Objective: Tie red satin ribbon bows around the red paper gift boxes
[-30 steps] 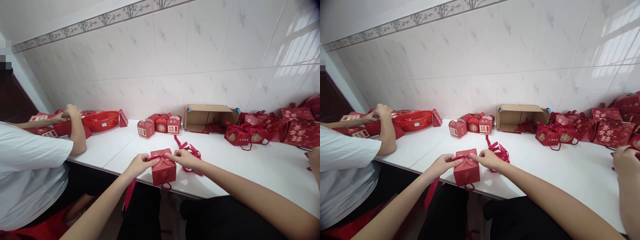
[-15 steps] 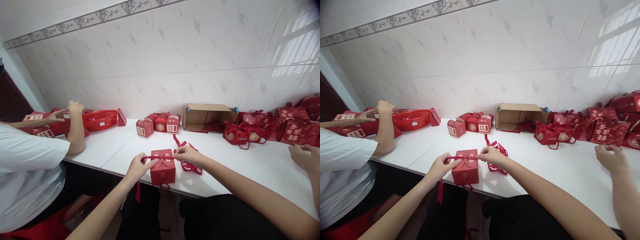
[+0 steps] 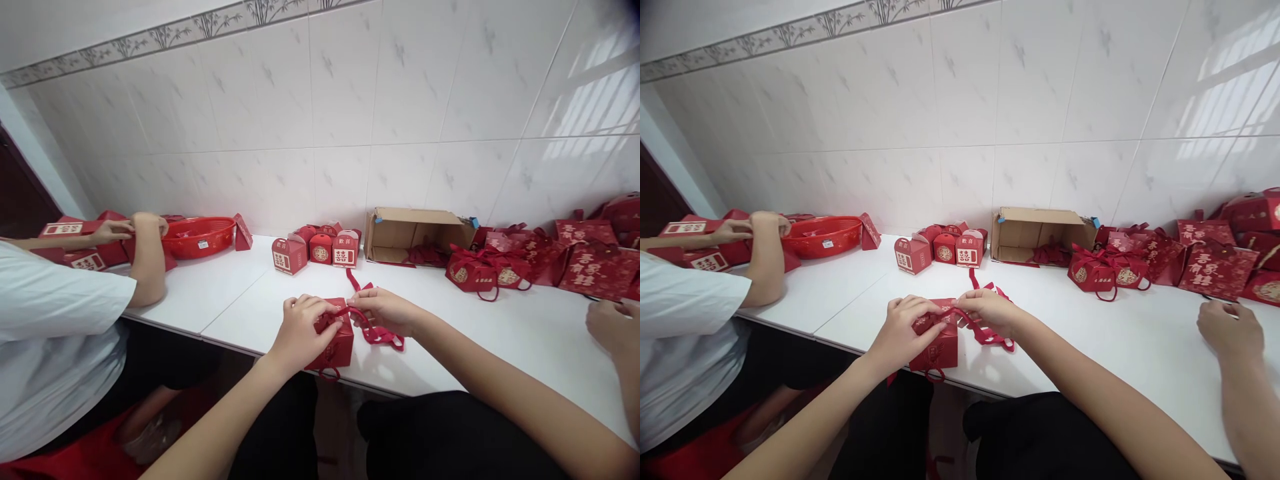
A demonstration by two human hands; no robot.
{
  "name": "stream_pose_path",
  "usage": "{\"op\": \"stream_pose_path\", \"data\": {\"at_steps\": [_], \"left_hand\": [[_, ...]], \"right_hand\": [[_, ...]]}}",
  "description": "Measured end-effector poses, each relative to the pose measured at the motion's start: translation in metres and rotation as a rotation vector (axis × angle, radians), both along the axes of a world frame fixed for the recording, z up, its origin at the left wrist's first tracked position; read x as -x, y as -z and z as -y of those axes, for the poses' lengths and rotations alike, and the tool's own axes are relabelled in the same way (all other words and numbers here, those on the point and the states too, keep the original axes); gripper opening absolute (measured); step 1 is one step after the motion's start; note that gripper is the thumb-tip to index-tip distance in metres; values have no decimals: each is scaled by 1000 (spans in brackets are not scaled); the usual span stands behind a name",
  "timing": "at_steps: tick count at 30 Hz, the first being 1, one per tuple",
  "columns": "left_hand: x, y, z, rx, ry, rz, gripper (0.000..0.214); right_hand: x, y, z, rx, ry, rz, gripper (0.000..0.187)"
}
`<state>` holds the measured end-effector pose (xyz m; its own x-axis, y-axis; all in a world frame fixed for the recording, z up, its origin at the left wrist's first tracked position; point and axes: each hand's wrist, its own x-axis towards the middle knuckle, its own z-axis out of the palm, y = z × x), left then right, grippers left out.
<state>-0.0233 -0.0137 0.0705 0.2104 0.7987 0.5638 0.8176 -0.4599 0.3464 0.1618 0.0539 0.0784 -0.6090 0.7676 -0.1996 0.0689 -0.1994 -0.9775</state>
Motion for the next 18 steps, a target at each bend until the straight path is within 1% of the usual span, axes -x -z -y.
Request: {"op": "stream_pose_path", "data": {"at_steps": [2, 4, 8, 11, 13, 14, 18], "left_hand": [[-5, 0, -3, -14, -17, -24, 6], [-7, 1, -6, -39, -39, -31, 5], [-6, 1, -10, -157, -72, -31, 7], [-5, 2, -13, -245, -95, -34, 6], [-6, 3, -16, -284, -117, -36, 7], [-7, 3, -17, -297, -126, -37, 7], [-8, 1, -21, -356, -145, -62, 8]], "right_hand": [[0, -1, 1, 26, -3, -23, 30], [-1, -1, 0, 36, 0, -18, 31], [-3, 1, -2, 21, 29, 46, 33], [-4, 1, -1, 0, -39, 73, 34], [-4, -1, 1, -59, -94, 107, 36], [-5, -3, 2, -113, -103, 130, 37], [-6, -11, 9, -392, -3, 213, 37]]}}
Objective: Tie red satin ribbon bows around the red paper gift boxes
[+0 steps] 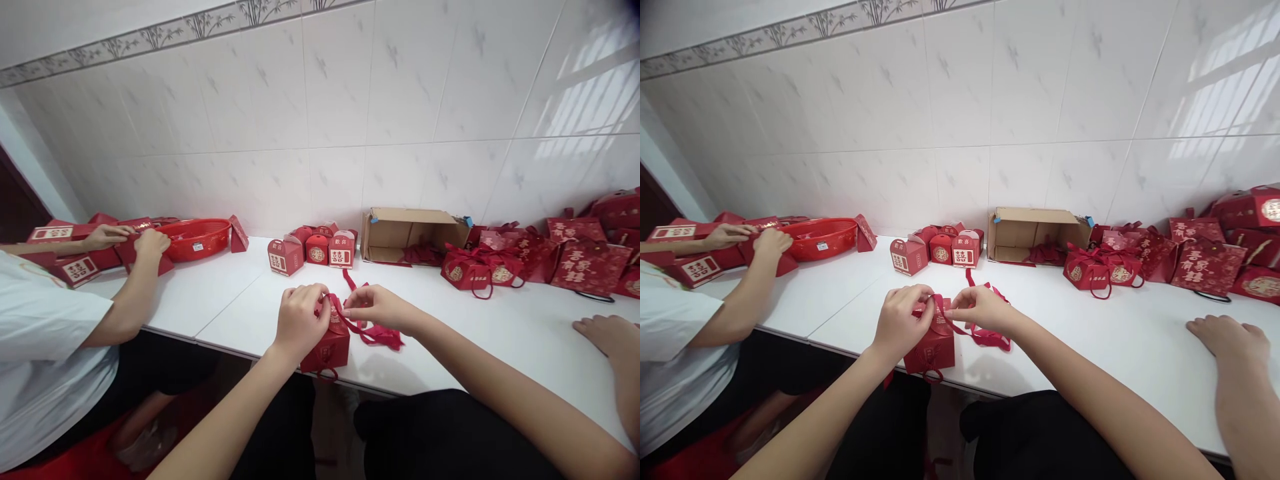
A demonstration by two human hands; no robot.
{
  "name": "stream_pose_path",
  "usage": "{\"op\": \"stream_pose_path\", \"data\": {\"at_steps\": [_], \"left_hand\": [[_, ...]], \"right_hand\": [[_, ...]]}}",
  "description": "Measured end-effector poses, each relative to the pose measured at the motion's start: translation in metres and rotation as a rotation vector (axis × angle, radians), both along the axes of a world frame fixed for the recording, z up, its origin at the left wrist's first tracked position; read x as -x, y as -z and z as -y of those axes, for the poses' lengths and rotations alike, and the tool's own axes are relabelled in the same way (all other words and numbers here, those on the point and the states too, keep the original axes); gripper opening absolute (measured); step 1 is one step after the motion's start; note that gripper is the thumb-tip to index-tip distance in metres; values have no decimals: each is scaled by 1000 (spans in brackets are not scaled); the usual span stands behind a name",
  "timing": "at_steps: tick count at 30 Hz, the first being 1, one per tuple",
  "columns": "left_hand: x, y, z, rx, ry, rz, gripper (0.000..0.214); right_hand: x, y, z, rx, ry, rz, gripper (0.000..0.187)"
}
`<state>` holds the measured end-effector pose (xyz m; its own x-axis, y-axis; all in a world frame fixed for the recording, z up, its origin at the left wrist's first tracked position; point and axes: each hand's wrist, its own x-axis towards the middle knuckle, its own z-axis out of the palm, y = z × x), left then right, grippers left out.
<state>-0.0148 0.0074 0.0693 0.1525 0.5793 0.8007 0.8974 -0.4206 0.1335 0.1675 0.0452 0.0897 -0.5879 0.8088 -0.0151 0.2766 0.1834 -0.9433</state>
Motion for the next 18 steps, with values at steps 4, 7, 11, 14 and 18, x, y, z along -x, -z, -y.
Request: {"op": "stream_pose_path", "data": {"at_steps": [4, 7, 11, 14, 18], "left_hand": [[2, -1, -1, -80, 27, -37, 12], [4, -1, 0, -97, 15, -14, 12], [6, -3, 4, -42, -17, 33, 13], [6, -7, 6, -5, -58, 89, 13], [6, -10, 6, 57, -127, 150, 12]], "right_hand": [[3, -3, 3, -144, 87, 13, 35], [9, 0, 1, -95, 97, -34, 38], [13, 6, -2, 34, 41, -112, 39], [14, 10, -4, 70, 73, -168, 35], [21, 14, -3, 110, 64, -303, 34]]}}
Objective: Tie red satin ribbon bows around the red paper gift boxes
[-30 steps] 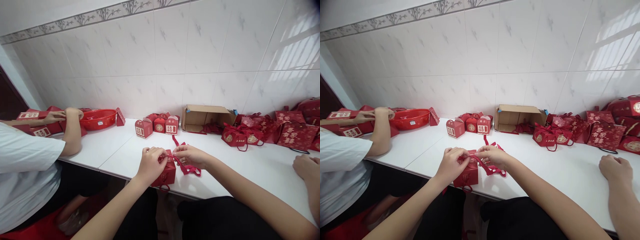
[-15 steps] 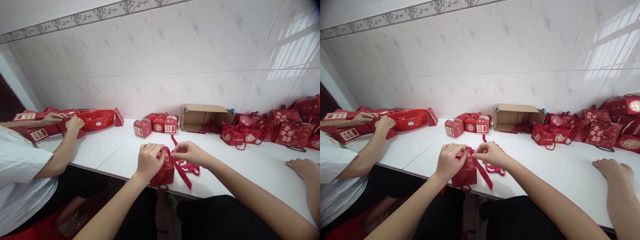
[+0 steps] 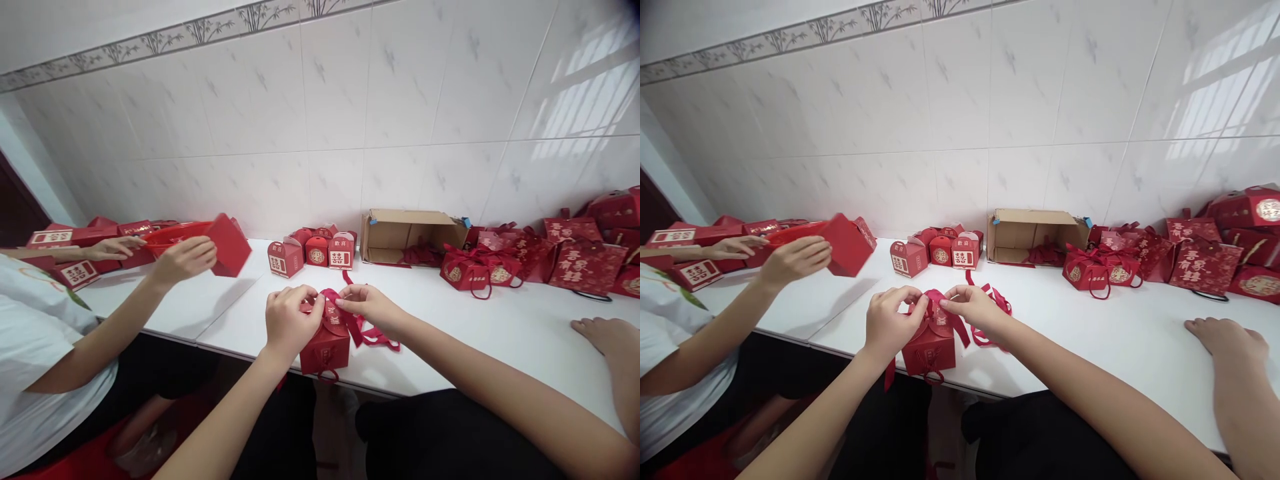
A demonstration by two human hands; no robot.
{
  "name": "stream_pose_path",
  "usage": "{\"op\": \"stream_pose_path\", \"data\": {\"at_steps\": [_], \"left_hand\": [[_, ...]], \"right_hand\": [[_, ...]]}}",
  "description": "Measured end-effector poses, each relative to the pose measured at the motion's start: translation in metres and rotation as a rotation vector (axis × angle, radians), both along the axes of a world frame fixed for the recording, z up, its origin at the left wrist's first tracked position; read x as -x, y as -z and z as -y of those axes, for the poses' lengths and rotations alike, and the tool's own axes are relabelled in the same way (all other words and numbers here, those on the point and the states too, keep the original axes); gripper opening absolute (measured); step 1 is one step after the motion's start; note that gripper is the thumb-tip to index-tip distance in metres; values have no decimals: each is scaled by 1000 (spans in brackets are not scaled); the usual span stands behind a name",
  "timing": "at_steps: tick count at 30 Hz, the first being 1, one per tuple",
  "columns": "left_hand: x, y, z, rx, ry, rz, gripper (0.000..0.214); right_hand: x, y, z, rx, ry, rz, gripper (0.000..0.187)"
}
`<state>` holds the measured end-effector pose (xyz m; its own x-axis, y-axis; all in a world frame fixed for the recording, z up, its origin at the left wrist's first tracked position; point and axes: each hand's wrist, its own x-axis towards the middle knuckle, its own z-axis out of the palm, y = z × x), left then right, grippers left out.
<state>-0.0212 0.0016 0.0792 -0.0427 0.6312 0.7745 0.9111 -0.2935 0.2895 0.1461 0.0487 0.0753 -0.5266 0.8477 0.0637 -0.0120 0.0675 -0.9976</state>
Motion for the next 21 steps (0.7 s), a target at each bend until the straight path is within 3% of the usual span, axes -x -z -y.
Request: {"op": "stream_pose_path", "data": {"at_steps": [4, 6, 11, 13, 17, 21], "left_hand": [[1, -1, 0, 107, 34, 144, 14], [4, -1, 0, 158, 99, 222, 17], [20, 4, -3, 263, 306, 460, 17], [29, 12, -7, 285, 263, 449, 13], [45, 34, -15, 368, 115, 347, 29], [54, 41, -16, 655, 261, 505, 41]], "right_hand": [[16, 2, 5, 57, -54, -102, 42], [23, 2, 8, 18, -54, -100, 35], [34, 6, 13, 22, 64, -98, 37], [36, 9, 14, 37, 55, -141, 40], [39, 13, 13, -8, 12, -213, 35], [43, 17, 9, -87, 89, -100, 20]]}}
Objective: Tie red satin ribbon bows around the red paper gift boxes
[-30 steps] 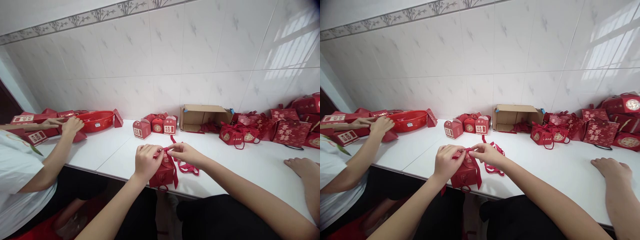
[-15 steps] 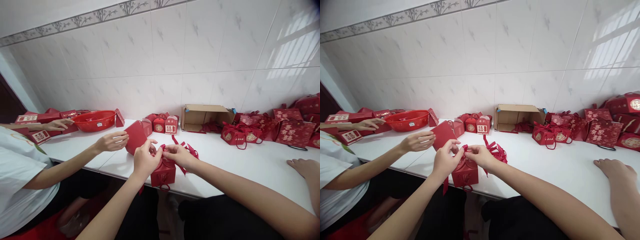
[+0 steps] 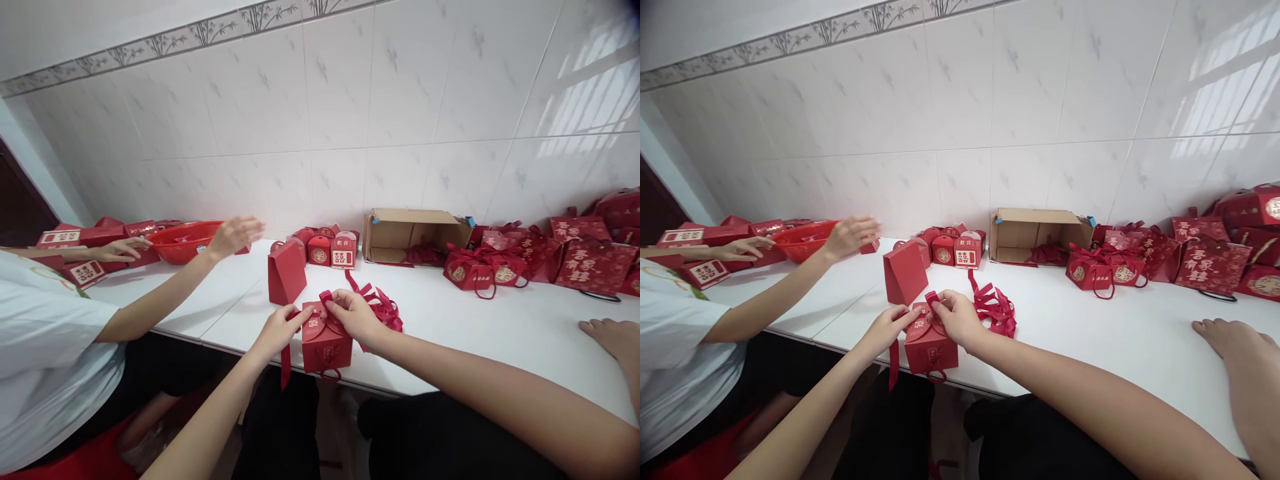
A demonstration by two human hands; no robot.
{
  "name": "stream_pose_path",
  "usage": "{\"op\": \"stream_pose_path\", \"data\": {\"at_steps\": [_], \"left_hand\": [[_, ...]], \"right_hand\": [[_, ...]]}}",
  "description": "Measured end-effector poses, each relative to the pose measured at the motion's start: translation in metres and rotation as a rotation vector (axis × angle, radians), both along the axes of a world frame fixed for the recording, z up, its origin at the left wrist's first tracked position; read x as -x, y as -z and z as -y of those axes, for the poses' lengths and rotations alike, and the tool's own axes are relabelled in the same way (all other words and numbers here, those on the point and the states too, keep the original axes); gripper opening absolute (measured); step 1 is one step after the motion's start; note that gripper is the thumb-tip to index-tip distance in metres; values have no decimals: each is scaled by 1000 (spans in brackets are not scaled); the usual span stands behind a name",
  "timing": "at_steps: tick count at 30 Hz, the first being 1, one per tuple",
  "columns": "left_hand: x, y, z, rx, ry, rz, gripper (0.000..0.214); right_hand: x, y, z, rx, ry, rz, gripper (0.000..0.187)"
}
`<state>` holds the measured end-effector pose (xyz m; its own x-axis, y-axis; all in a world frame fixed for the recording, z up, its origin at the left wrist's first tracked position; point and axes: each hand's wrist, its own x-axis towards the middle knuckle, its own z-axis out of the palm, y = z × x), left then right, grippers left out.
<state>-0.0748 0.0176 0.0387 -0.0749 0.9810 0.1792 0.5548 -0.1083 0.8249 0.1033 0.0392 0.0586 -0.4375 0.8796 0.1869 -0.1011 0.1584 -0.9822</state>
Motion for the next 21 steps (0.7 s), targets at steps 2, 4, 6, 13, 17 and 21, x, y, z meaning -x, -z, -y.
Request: {"op": "stream_pose_path", "data": {"at_steps": [2, 4, 6, 13, 17, 21], "left_hand": [[-1, -9, 4, 59, 73, 96, 44], [-5, -24, 12, 51, 110, 137, 47], [-11, -43, 19, 53, 185, 163, 51], [-48, -96, 16, 23, 365, 181, 42], [-57, -109, 6, -143, 351, 254, 33], [-45, -94, 4, -173, 293, 157, 38]], "right_hand": [[2, 1, -1, -46, 81, 113, 11], [3, 0, -2, -72, 153, 209, 3], [3, -2, -1, -91, 199, 274, 6], [-5, -12, 8, -260, 61, 350, 6], [-8, -10, 7, -243, 103, 392, 22], [-8, -9, 3, -162, 88, 303, 33]]}}
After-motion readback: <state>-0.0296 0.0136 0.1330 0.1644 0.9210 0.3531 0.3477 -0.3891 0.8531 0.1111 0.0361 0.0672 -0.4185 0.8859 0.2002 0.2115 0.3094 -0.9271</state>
